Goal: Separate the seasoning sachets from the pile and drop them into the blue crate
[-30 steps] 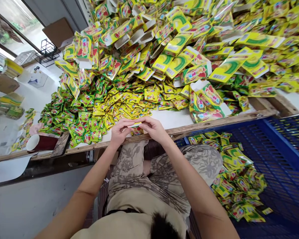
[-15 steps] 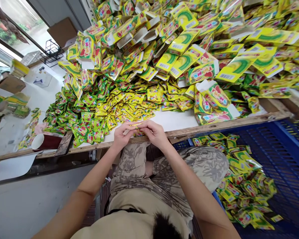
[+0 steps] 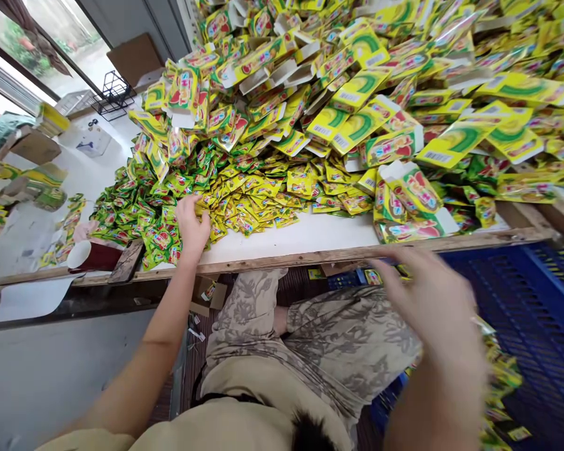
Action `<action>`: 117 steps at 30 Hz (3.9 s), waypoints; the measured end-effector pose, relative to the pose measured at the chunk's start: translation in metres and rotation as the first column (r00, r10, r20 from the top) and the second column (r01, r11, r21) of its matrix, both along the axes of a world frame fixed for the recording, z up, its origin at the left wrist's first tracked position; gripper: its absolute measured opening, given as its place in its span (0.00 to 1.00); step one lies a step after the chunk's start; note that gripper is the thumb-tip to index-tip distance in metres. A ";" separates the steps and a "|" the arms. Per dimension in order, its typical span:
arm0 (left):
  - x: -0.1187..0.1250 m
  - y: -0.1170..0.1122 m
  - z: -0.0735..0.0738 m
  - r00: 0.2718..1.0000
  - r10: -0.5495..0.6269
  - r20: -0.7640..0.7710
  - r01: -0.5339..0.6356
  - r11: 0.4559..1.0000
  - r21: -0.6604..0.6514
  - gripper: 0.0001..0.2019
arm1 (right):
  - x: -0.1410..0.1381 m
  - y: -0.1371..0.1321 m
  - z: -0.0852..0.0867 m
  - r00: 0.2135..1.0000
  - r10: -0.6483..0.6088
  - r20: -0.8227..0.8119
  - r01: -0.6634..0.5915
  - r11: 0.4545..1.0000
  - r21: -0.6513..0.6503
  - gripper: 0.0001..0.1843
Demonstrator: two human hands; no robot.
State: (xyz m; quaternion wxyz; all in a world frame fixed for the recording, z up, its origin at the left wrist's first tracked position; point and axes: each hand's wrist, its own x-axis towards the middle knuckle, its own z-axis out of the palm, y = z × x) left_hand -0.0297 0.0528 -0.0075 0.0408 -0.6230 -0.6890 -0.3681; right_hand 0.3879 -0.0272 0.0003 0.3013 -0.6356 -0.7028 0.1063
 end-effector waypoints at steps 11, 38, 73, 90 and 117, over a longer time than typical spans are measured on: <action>-0.064 0.068 0.043 0.958 0.282 -0.056 -0.272 0.952 0.142 0.26 | -0.242 0.106 -0.024 0.760 0.639 0.121 -0.643 0.766 -0.005 0.22; -0.045 -0.069 0.010 0.979 -0.100 -0.180 0.010 0.896 -0.445 0.15 | -0.170 0.060 -0.064 0.608 0.163 -0.777 -0.284 0.959 -0.021 0.22; 0.087 -0.077 -0.011 0.392 -0.178 0.903 0.488 0.872 -0.040 0.14 | -0.187 0.033 -0.029 0.490 0.112 -0.865 -0.453 0.880 -0.143 0.12; 0.042 -0.037 0.009 0.932 -0.343 -0.115 0.301 0.912 -0.280 0.26 | -0.152 0.031 -0.025 0.643 0.073 -0.762 -0.348 0.914 -0.206 0.19; 0.079 -0.048 0.017 0.441 -0.137 0.887 0.854 0.369 -0.367 0.26 | -0.141 0.074 0.048 0.707 0.676 -0.206 -0.699 0.626 -0.344 0.10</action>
